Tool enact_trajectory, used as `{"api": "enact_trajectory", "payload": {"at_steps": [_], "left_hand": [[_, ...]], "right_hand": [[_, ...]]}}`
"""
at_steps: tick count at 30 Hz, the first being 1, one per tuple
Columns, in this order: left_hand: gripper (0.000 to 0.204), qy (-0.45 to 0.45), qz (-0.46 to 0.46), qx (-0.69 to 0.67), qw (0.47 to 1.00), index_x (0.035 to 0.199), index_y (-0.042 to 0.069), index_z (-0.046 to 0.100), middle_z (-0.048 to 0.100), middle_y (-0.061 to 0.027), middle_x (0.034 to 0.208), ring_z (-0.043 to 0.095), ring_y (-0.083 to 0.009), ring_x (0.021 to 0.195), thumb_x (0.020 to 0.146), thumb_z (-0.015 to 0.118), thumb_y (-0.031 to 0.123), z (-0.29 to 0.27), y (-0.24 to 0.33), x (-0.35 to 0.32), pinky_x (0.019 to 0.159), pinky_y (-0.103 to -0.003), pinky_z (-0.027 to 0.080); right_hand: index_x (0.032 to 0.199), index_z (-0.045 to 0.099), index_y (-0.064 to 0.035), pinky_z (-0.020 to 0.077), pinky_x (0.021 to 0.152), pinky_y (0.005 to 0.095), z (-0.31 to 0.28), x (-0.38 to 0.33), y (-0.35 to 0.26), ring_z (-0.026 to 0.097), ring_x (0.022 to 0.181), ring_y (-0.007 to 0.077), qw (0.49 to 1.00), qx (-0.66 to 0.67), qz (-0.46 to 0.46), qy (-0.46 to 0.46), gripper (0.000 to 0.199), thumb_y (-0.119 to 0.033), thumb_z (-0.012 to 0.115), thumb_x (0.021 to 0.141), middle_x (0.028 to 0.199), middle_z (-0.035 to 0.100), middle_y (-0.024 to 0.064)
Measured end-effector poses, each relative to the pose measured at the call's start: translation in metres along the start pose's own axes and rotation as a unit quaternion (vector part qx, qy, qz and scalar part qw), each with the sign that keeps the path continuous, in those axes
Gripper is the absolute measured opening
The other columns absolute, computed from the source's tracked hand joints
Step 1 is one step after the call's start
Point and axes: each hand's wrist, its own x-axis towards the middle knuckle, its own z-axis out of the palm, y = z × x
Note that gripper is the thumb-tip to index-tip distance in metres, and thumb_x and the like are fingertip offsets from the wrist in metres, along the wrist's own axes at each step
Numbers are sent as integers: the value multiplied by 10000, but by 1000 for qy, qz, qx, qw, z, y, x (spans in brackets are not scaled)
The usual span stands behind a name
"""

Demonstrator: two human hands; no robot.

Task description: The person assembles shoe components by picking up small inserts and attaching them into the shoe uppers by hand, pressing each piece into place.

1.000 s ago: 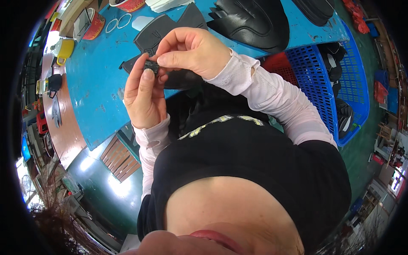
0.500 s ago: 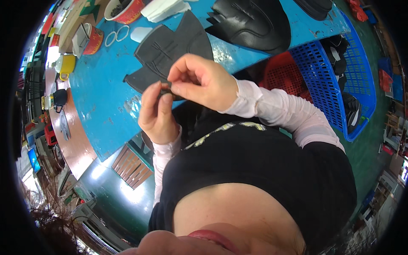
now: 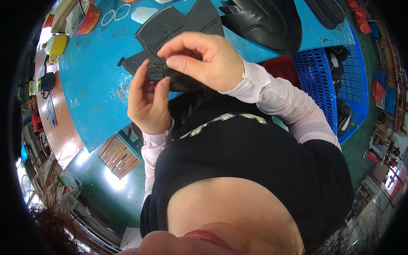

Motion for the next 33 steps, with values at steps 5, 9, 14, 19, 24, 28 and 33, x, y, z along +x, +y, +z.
{"api": "enact_trajectory", "payload": {"at_steps": [5, 9, 14, 19, 24, 28, 33], "left_hand": [[498, -7, -33, -62, 998, 1277, -63, 545, 591, -141, 1171, 632, -175, 1034, 802, 671, -146, 1, 2, -1, 818, -260, 543], [495, -43, 11, 0, 999, 1267, -63, 555, 604, -167, 1193, 659, -197, 994, 793, 673, -147, -5, 3, -5, 839, -278, 545], [368, -16, 49, 52, 997, 1126, -26, 659, 691, -158, 1075, 675, -221, 982, 770, 735, -80, -5, 3, -3, 829, -293, 545], [318, 13, 12, -34, 999, 1066, -3, 685, 695, -142, 1028, 673, -197, 927, 761, 756, -56, 2, 5, -6, 789, -278, 537], [274, -17, 60, -1, 998, 1008, 5, 702, 705, -131, 972, 677, -218, 881, 746, 765, -48, 3, 11, -3, 757, -285, 530], [256, -21, 102, 35, 994, 994, -9, 700, 705, -137, 964, 683, -233, 853, 749, 748, -65, 10, 12, -2, 748, -297, 536], [266, -105, 157, 91, 978, 1024, -45, 643, 664, -149, 989, 636, -182, 869, 777, 680, -138, 5, 22, 4, 732, -265, 507]], "right_hand": [[1075, 608, -7, 499, 853, 230, -4, 5, -4, 605, 946, 86, 998, 54, 19, -16, 159, -40, 637, 921, 1012, 630, 32], [1063, 590, -4, 506, 810, 229, 4, 2, 0, 617, 906, 88, 999, 26, 31, -24, 152, 3, 625, 915, 981, 636, 34], [1001, 642, -14, 531, 719, 252, 16, -8, 8, 678, 792, 142, 989, -98, -94, 61, 140, -13, 663, 863, 929, 686, 78], [1010, 635, -19, 519, 717, 231, 12, -12, 15, 656, 795, 113, 981, -116, -143, 58, 161, 12, 671, 856, 920, 678, 51], [1045, 569, -34, 482, 743, 199, 7, -19, 1, 588, 850, 56, 999, 44, -11, -7, 145, 1, 618, 913, 934, 600, 3], [1067, 483, -46, 473, 755, 203, 6, -27, 8, 550, 860, 52, 998, 58, -14, 1, 179, 15, 580, 929, 967, 550, 4], [1009, 455, -55, 465, 804, 223, -14, -29, -4, 539, 903, 60, 984, 160, 54, -61, 189, -20, 615, 916, 982, 556, 13]]}}
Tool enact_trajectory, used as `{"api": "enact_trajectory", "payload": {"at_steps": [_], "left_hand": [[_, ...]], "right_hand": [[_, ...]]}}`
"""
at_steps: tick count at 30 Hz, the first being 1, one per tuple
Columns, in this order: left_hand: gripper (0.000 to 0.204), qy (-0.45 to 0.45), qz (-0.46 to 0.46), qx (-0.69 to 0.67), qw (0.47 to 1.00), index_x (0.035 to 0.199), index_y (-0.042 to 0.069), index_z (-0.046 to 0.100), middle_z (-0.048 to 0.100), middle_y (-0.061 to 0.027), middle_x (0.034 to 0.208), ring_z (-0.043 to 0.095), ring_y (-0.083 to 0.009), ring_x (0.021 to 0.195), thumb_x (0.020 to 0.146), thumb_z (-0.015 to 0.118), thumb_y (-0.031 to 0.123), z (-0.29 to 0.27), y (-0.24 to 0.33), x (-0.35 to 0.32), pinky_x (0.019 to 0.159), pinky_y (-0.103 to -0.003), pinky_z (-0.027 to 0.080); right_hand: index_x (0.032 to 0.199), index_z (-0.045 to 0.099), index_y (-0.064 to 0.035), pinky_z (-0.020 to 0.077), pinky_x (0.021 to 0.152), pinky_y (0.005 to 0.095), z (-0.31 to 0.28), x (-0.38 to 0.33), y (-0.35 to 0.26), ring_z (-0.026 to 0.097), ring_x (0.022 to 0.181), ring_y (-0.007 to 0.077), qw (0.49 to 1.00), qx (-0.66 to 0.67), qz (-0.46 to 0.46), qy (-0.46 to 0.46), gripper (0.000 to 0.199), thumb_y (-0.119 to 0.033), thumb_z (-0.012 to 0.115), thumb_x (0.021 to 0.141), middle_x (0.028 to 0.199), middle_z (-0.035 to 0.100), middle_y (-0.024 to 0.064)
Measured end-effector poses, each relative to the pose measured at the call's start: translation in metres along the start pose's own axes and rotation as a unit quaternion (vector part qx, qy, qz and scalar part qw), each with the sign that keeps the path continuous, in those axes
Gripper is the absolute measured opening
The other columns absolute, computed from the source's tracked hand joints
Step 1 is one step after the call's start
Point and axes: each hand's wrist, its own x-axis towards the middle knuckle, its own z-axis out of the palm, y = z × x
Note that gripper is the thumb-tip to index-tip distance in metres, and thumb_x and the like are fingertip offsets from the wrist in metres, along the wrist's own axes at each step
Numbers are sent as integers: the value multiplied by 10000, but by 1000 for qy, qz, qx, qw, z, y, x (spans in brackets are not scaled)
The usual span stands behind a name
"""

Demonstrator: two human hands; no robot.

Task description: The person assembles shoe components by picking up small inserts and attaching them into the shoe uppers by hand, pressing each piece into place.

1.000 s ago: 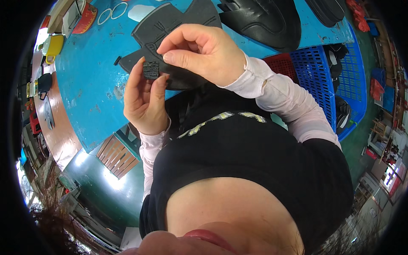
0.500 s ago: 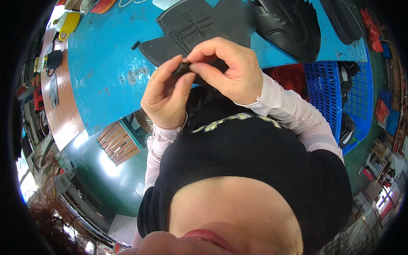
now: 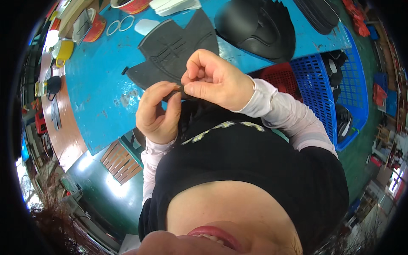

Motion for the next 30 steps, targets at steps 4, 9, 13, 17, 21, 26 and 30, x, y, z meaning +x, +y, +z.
{"api": "enact_trajectory", "payload": {"at_steps": [4, 9, 13, 17, 21, 26, 30], "left_hand": [[224, 35, -60, 70, 995, 1049, -40, 637, 656, -130, 1008, 624, -167, 886, 834, 643, -104, -6, -11, -4, 759, -264, 492], [221, -17, 22, 216, 976, 978, -13, 680, 652, -146, 904, 639, -285, 803, 764, 709, -60, -3, -5, 5, 717, -335, 514], [203, -56, 27, 249, 967, 960, -2, 693, 642, -122, 866, 629, -243, 759, 769, 689, -74, 1, -8, 10, 666, -315, 502], [201, -88, 34, 259, 961, 945, 5, 693, 642, -118, 850, 620, -250, 743, 756, 701, -63, 1, -9, 14, 641, -322, 491], [194, -80, 21, 255, 963, 931, 7, 692, 643, -114, 833, 616, -250, 731, 748, 709, -56, 2, -10, 14, 638, -326, 485], [179, -90, -2, 252, 963, 945, 9, 689, 646, -122, 842, 621, -262, 738, 772, 700, -31, 2, -8, 21, 656, -336, 489], [227, -111, 39, 340, 933, 1031, 7, 666, 610, -109, 826, 596, -272, 734, 805, 676, 25, 8, -16, 39, 656, -365, 482]], "right_hand": [[980, 458, -64, 473, 750, 235, -27, 2, -10, 564, 846, 72, 977, -169, -92, 90, 202, -40, 641, 896, 927, 576, 18], [927, 504, -35, 477, 704, 313, -49, 38, -9, 609, 759, 222, 797, -560, -210, 80, 149, 1, 632, 859, 822, 585, 79], [926, 491, -78, 484, 670, 404, -53, 54, -7, 621, 758, 310, 743, -604, -286, 42, 143, -52, 619, 867, 772, 592, 84], [907, 503, -57, 476, 701, 390, -57, 63, -3, 595, 763, 296, 747, -609, -265, 23, 151, -44, 636, 837, 799, 577, 95], [903, 507, -64, 477, 702, 388, -55, 64, -3, 598, 762, 291, 742, -621, -251, 16, 147, -53, 638, 837, 793, 579, 84], [900, 512, -70, 482, 695, 381, -55, 67, -4, 608, 755, 287, 732, -639, -236, 14, 148, -57, 644, 833, 781, 587, 77], [900, 519, -72, 488, 681, 378, -55, 70, -3, 618, 744, 281, 730, -640, -242, 6, 147, -61, 648, 832, 762, 593, 72]]}}
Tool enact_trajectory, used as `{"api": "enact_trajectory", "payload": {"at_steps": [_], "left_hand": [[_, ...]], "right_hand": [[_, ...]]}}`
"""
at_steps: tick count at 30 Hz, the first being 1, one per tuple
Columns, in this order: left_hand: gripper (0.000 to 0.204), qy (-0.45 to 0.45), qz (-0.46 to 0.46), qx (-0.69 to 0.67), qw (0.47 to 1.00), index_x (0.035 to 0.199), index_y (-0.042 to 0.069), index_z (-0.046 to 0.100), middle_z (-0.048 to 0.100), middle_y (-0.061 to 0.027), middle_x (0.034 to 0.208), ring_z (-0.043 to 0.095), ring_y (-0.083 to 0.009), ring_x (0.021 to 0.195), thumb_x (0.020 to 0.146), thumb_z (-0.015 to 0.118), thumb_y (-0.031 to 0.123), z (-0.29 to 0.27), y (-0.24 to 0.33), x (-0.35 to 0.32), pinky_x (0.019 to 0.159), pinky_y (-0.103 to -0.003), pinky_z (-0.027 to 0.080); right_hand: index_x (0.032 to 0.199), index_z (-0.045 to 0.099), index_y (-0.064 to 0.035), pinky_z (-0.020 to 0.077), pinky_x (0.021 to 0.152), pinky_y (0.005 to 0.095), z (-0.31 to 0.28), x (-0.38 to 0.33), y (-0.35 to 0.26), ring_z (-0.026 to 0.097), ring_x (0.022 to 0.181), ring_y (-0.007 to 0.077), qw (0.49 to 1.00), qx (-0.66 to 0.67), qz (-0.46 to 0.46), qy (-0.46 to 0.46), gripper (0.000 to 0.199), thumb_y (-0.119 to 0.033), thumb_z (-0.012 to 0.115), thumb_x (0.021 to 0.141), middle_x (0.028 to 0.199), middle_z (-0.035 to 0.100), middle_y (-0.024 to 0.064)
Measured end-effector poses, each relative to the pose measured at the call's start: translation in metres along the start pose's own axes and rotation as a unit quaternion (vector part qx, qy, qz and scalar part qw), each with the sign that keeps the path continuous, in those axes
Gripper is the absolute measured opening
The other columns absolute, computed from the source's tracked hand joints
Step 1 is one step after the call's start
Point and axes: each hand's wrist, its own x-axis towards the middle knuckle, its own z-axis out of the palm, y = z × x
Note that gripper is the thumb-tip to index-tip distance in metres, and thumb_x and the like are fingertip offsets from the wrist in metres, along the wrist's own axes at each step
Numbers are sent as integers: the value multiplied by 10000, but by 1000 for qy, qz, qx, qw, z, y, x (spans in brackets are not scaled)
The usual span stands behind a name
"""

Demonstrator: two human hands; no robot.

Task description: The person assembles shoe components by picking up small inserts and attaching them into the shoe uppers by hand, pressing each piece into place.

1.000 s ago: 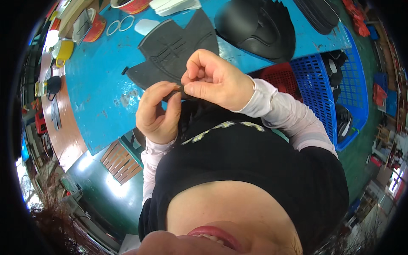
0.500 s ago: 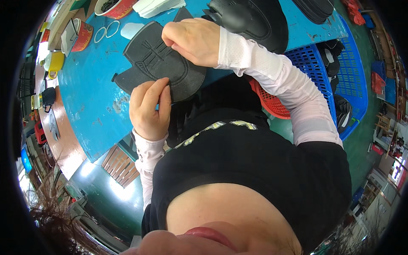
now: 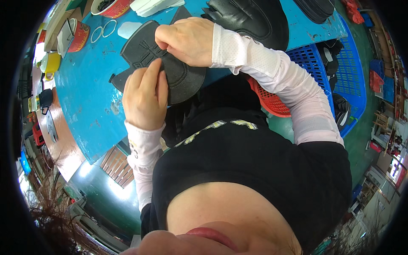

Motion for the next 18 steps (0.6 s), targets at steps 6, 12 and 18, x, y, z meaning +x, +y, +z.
{"api": "enact_trajectory", "payload": {"at_steps": [6, 12, 18], "left_hand": [[233, -40, 9, 76, 996, 1029, 12, 660, 535, -80, 748, 556, -260, 686, 803, 656, 66, 6, 0, 9, 608, -368, 465], [219, -43, 22, 78, 996, 990, 13, 664, 528, -74, 746, 558, -248, 690, 786, 666, 93, 11, -2, 10, 605, -364, 465], [212, -24, 15, 90, 996, 985, 21, 662, 538, -75, 768, 554, -249, 707, 780, 666, 75, 10, 3, 5, 624, -365, 465]], "right_hand": [[909, 549, -80, 497, 683, 369, -1, 2, -3, 626, 755, 270, 1000, 3, -1, -3, 130, -59, 651, 831, 774, 605, 72], [953, 664, -90, 522, 739, 344, -4, -10, 2, 633, 836, 258, 996, -18, -52, 65, 180, -29, 666, 784, 885, 638, 69], [962, 702, -66, 525, 739, 319, 0, -21, -7, 619, 868, 238, 991, -106, -55, 61, 246, -8, 693, 723, 934, 635, 49]]}}
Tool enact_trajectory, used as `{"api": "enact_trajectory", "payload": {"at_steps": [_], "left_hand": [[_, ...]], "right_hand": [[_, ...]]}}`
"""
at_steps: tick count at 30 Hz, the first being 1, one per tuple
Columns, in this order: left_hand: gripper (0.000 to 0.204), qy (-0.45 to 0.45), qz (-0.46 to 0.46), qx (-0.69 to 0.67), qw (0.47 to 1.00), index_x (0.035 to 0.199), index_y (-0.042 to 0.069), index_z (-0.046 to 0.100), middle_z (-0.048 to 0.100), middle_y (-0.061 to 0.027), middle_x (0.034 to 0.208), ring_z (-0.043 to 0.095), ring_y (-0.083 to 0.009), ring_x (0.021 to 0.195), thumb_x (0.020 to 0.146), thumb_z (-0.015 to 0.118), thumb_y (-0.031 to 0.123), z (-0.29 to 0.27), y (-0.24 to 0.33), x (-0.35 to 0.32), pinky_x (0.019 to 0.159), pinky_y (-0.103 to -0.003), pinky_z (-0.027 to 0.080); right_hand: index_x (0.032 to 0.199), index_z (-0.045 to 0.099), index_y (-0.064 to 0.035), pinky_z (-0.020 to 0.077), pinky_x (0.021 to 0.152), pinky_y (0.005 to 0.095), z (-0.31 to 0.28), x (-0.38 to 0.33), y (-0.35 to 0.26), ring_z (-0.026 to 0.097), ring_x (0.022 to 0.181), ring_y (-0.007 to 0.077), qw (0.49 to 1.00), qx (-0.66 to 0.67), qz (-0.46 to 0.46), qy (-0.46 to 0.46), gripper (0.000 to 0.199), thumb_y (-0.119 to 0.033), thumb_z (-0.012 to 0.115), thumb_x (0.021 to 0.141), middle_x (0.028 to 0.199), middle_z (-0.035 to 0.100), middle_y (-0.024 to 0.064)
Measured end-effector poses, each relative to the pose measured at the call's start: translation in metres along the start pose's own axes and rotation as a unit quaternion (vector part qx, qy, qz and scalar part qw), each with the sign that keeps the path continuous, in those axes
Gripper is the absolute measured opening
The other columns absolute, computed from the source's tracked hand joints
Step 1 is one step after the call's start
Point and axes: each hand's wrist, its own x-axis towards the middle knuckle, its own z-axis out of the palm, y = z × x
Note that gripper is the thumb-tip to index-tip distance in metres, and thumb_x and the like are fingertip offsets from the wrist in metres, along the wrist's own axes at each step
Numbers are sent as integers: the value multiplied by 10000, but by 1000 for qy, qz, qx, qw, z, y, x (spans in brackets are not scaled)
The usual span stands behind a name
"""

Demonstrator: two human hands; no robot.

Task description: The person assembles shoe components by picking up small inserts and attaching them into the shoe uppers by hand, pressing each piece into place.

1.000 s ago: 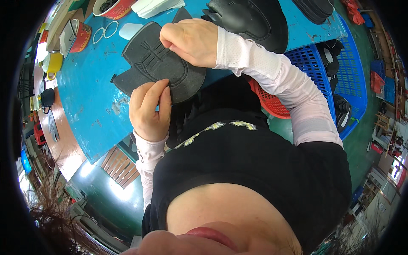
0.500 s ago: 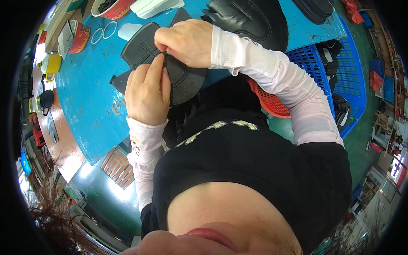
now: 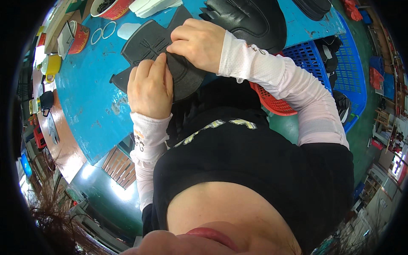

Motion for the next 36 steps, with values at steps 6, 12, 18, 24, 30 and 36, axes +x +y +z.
{"api": "enact_trajectory", "payload": {"at_steps": [6, 12, 18, 24, 30, 36], "left_hand": [[265, 92, -43, -26, 994, 1046, 23, 649, 559, -73, 808, 551, -271, 726, 782, 649, 46, 6, -3, -12, 653, -383, 464], [299, -8, -2, 20, 1000, 1065, 33, 644, 534, -68, 784, 546, -253, 738, 767, 659, 63, -1, -1, -1, 638, -358, 451], [279, -64, 30, 77, 994, 1069, 52, 648, 546, -70, 796, 551, -249, 724, 790, 654, 58, -10, -2, 5, 617, -358, 452], [287, 102, -150, -361, 915, 1091, -1, 658, 643, -129, 1013, 629, -233, 939, 813, 727, 15, -8, 7, -34, 797, -297, 499], [238, 76, -223, -613, 754, 1087, -36, 663, 613, -116, 1078, 607, -157, 901, 851, 691, -43, -18, 9, -57, 764, -241, 508], [231, 135, -187, -619, 751, 1078, -34, 667, 614, -117, 1036, 607, -152, 875, 848, 686, -52, -13, 10, -62, 754, -240, 510]], "right_hand": [[983, 708, -66, 526, 740, 319, 4, -6, 2, 616, 859, 231, 999, 15, -5, 36, 275, 18, 685, 722, 946, 640, 47], [983, 707, -60, 525, 745, 320, 6, -7, 1, 616, 867, 230, 999, 10, -4, 50, 272, 17, 684, 724, 946, 640, 54], [993, 699, -54, 516, 765, 342, 3, -2, 0, 617, 887, 275, 999, 14, 10, 33, 277, 36, 655, 735, 956, 647, 74], [1051, 658, -48, 517, 739, 290, -22, -9, -36, 658, 844, 214, 953, 245, 168, 63, 230, 20, 665, 831, 994, 666, 94], [1002, 586, -36, 535, 681, 280, -11, -12, -85, 688, 790, 177, 866, 452, 210, 48, 148, -17, 642, 867, 883, 672, 75], [993, 549, -42, 528, 678, 270, -9, -10, -88, 672, 778, 150, 858, 459, 226, 35, 160, -21, 649, 870, 854, 664, 62]]}}
